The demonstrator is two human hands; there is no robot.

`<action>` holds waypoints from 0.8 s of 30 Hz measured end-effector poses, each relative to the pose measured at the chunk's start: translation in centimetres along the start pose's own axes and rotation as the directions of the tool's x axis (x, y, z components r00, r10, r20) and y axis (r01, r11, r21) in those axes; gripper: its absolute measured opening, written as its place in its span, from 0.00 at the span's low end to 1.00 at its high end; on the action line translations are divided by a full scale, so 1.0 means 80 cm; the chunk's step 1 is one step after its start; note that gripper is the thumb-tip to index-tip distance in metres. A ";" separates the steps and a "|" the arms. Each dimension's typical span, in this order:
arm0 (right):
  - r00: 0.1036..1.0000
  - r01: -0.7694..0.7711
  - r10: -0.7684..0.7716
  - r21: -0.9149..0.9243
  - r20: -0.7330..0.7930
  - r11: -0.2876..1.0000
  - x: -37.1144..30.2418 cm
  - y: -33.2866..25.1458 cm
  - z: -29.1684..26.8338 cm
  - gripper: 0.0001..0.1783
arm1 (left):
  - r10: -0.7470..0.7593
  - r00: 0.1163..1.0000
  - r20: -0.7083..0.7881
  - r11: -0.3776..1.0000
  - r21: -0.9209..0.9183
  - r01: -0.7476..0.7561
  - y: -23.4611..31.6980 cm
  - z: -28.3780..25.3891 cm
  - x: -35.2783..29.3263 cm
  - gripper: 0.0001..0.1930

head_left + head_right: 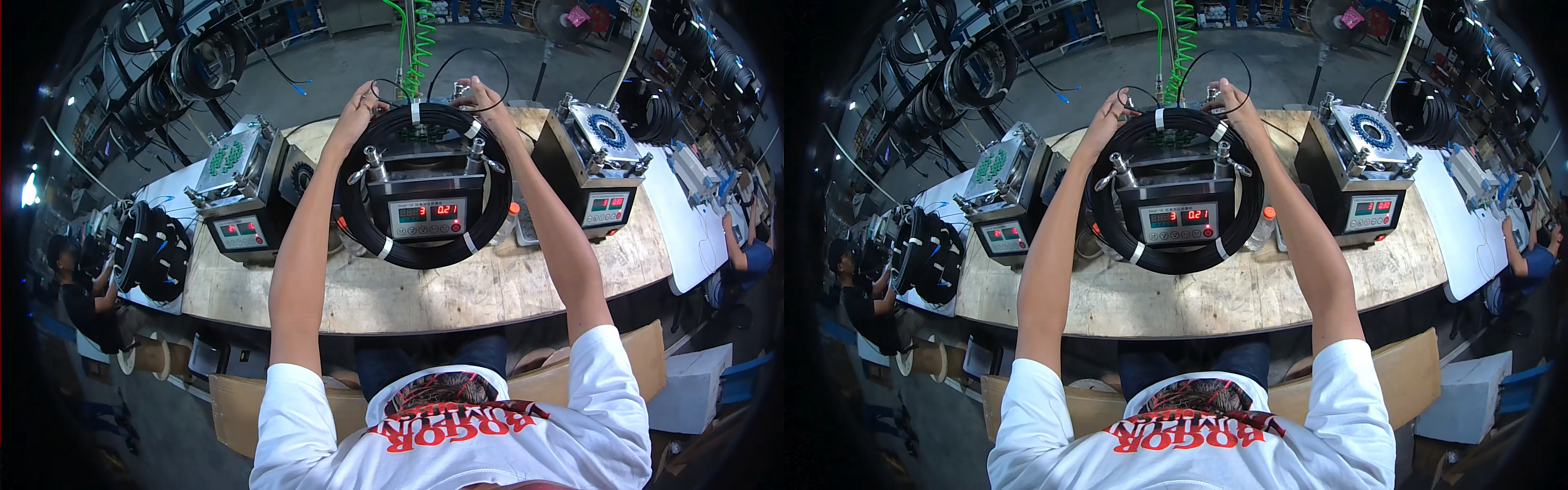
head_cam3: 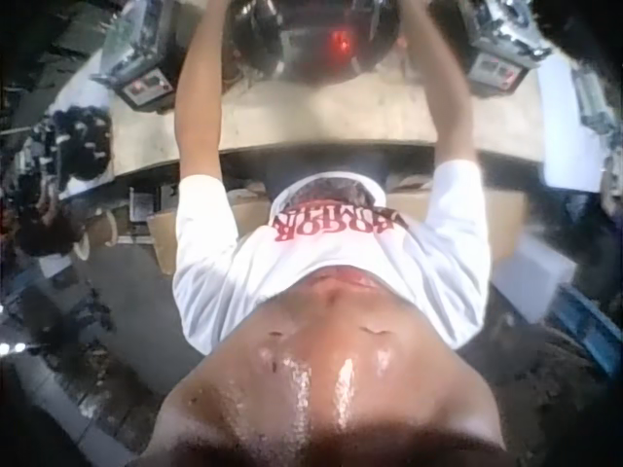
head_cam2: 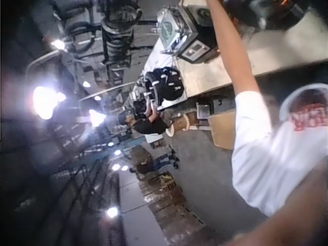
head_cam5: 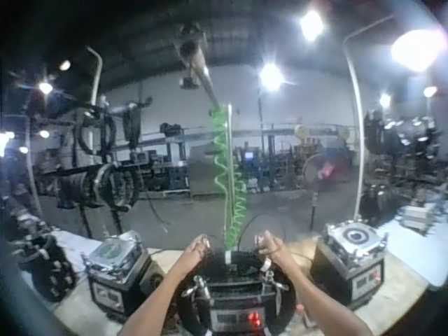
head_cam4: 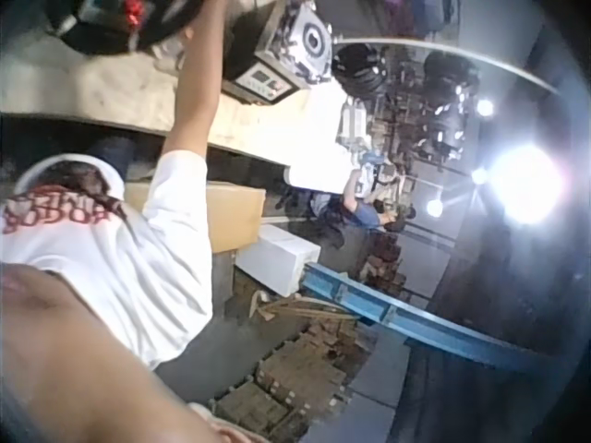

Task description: The person removes a polishing plate from a machine, sprays the machine with a nozzle, and wipes it with a cloth. They then install a different plate, secure it with knobs, and connect fiber optic cables to it.

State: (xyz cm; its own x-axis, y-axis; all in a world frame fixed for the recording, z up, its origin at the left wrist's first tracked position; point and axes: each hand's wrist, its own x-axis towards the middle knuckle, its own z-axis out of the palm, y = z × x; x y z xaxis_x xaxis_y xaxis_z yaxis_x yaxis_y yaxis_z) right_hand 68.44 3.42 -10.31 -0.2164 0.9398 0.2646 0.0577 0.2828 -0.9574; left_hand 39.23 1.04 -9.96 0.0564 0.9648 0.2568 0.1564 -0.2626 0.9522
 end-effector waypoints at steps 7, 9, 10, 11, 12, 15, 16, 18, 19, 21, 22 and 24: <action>0.976 0.107 -0.128 -0.124 -0.175 0.987 0.016 0.020 0.002 0.36 | 0.009 1.000 -0.001 0.999 -0.039 -0.009 -0.002 -0.002 -0.003 0.32; 0.981 0.096 -0.114 -0.115 -0.158 0.989 0.016 0.020 0.003 0.36 | -0.004 1.000 0.002 0.999 -0.052 0.004 -0.001 -0.006 -0.004 0.32; 0.985 0.083 -0.098 -0.108 -0.141 0.991 0.014 0.019 0.005 0.37 | -0.017 1.000 0.000 0.999 -0.028 0.017 -0.001 -0.008 -0.003 0.32; 0.985 0.083 -0.098 -0.107 -0.140 0.991 0.013 0.016 0.007 0.37 | -0.030 1.000 -0.002 1.000 -0.004 0.030 -0.002 -0.010 -0.002 0.32; 0.988 0.083 -0.093 -0.090 -0.121 0.993 0.012 0.014 0.009 0.37 | -0.030 1.000 -0.003 1.000 -0.003 0.030 -0.003 -0.011 -0.002 0.32; 0.991 0.078 -0.084 -0.057 -0.108 0.995 0.008 0.012 0.007 0.37 | -0.056 0.998 -0.016 0.998 0.036 0.056 0.006 -0.005 -0.007 0.32; 0.991 0.076 -0.079 -0.039 -0.106 0.996 0.008 0.011 0.008 0.37 | -0.033 0.999 -0.019 0.998 0.049 0.033 0.004 -0.006 -0.007 0.32; 0.992 0.061 -0.064 -0.031 -0.112 0.998 0.008 0.009 0.008 0.38 | -0.009 1.000 -0.023 0.998 0.062 0.011 0.001 -0.007 -0.005 0.32; 0.991 0.044 -0.047 -0.025 -0.122 0.999 0.007 0.009 0.007 0.38 | 0.009 1.000 -0.014 0.998 0.060 -0.008 -0.001 -0.007 -0.003 0.32; 0.988 0.066 -0.070 -0.037 -0.139 0.997 0.007 0.008 0.006 0.39 | 0.028 1.000 -0.004 0.998 0.057 -0.027 -0.005 -0.006 0.001 0.31; 0.984 0.086 -0.093 -0.049 -0.155 0.995 0.006 0.007 0.007 0.40 | 0.030 1.000 0.001 0.999 0.017 -0.030 -0.007 -0.006 0.002 0.31; 0.980 0.087 -0.096 -0.055 -0.177 0.995 0.003 0.006 0.011 0.40 | 0.032 0.999 0.006 0.999 -0.022 -0.032 -0.010 -0.006 0.003 0.31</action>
State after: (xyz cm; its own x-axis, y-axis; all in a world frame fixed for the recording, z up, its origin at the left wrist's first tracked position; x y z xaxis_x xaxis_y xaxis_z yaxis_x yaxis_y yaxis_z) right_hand 67.53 3.64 -10.81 -0.0453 0.9274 0.3714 0.0924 0.3741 -0.9228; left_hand 38.63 1.46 -10.61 0.0676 0.9558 0.2861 0.1328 -0.2928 0.9469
